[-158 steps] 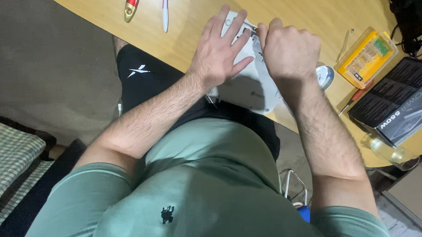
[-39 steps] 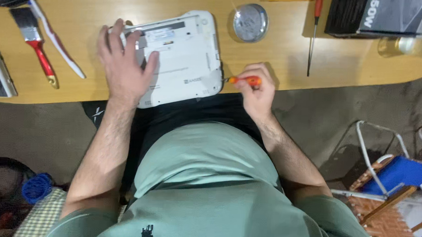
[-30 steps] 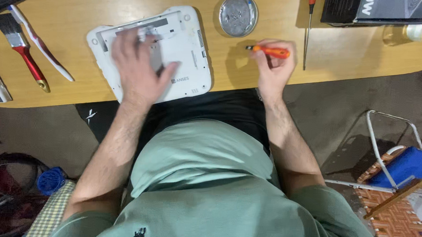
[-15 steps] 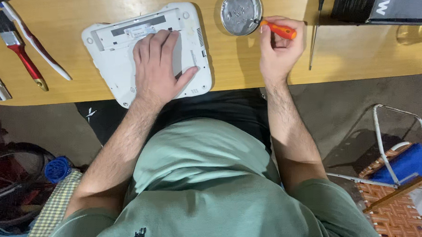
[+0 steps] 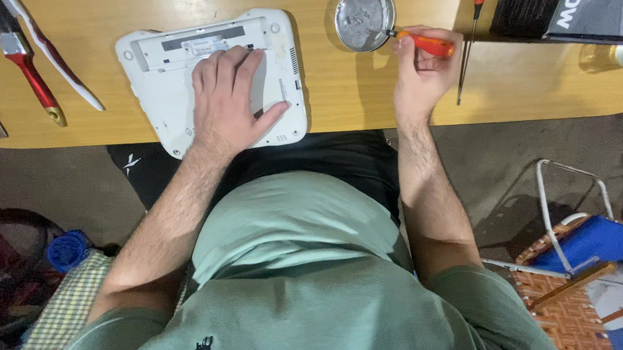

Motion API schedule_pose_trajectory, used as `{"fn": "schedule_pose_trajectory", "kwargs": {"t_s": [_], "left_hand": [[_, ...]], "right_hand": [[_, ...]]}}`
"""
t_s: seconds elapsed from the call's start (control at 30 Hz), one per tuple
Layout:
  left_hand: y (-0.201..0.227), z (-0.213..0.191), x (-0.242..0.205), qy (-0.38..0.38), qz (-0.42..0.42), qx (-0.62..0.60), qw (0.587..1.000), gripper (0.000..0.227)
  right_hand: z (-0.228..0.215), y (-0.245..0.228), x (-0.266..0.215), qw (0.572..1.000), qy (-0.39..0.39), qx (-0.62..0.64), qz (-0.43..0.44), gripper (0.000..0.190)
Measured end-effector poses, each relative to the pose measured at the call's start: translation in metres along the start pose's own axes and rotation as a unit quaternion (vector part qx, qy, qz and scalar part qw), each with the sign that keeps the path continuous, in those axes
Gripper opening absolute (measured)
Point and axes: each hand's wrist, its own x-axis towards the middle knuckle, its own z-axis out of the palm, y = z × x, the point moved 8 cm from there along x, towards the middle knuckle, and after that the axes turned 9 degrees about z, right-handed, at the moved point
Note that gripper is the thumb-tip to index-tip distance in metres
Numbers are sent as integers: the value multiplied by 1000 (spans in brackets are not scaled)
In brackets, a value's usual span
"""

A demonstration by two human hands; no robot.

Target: The person uses a screwdriver to tighten screws on the back of a white router. They repeatedly pick up screws from a small metal dish and insert them into the device, securing the casing.

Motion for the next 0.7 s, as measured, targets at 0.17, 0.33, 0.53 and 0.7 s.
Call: {"fn": "schedule_pose_trajectory", "kwargs": {"t_s": [0.17, 0.33, 0.53, 0.7], "left_hand": [[-4, -3, 1, 13, 0, -20, 1000, 86], [-23, -7, 16, 0, -12, -45, 999, 59], [-40, -4, 26, 158, 4, -217, 963, 37], [-44, -11, 22, 220, -7, -220, 950, 30]], "right_hand": [[-5, -4, 0, 996, 18, 21, 86, 25], [20, -16, -18, 988, 2, 68, 142, 20], [110, -33, -46, 972, -121, 105, 173, 36], [158, -32, -58, 960, -222, 80, 152, 34]]}}
